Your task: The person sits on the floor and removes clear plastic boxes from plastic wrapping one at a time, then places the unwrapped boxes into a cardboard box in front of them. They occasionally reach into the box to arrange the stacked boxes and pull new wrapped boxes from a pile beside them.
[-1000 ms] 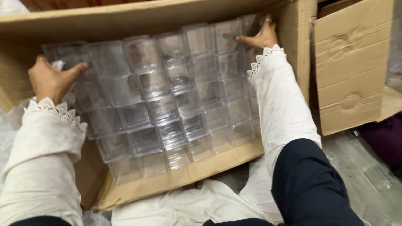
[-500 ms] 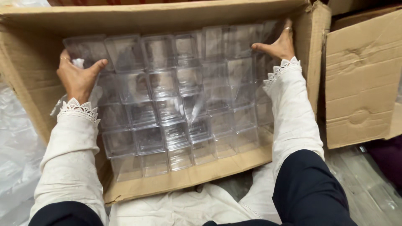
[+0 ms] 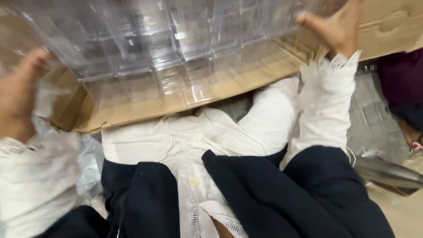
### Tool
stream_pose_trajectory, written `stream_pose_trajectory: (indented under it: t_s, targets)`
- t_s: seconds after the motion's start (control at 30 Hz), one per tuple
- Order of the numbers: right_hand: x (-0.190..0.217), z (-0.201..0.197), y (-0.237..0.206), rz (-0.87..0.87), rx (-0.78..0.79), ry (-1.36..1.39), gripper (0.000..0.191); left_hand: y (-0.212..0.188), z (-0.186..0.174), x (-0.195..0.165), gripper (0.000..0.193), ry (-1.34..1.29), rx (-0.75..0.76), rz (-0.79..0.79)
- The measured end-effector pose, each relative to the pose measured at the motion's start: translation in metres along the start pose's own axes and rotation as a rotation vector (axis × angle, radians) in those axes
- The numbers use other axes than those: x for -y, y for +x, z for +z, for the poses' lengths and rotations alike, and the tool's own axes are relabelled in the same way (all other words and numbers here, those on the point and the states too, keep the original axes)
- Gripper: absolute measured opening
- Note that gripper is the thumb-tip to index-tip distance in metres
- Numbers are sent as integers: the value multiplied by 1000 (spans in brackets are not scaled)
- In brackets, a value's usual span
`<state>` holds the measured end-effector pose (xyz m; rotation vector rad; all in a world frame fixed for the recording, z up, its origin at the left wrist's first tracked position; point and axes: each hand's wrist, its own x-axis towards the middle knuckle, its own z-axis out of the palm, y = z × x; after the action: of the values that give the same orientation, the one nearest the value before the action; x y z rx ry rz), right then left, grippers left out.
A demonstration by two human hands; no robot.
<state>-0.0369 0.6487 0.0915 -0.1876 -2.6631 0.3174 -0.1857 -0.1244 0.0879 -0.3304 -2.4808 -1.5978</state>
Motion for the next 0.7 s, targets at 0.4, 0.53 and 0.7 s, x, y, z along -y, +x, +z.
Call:
stream_pose_trajectory:
  t_s: [0.4, 0.53, 0.7]
  targets:
    - [51, 59, -73, 277, 241, 640, 145, -95, 77, 24, 93, 456, -77, -100]
    - [56, 59, -73, 165, 231, 273, 139, -103, 89, 18, 95, 609, -15, -172]
    - [100, 45, -73, 2, 55, -107, 99, -107, 79, -16, 101, 713, -43, -149]
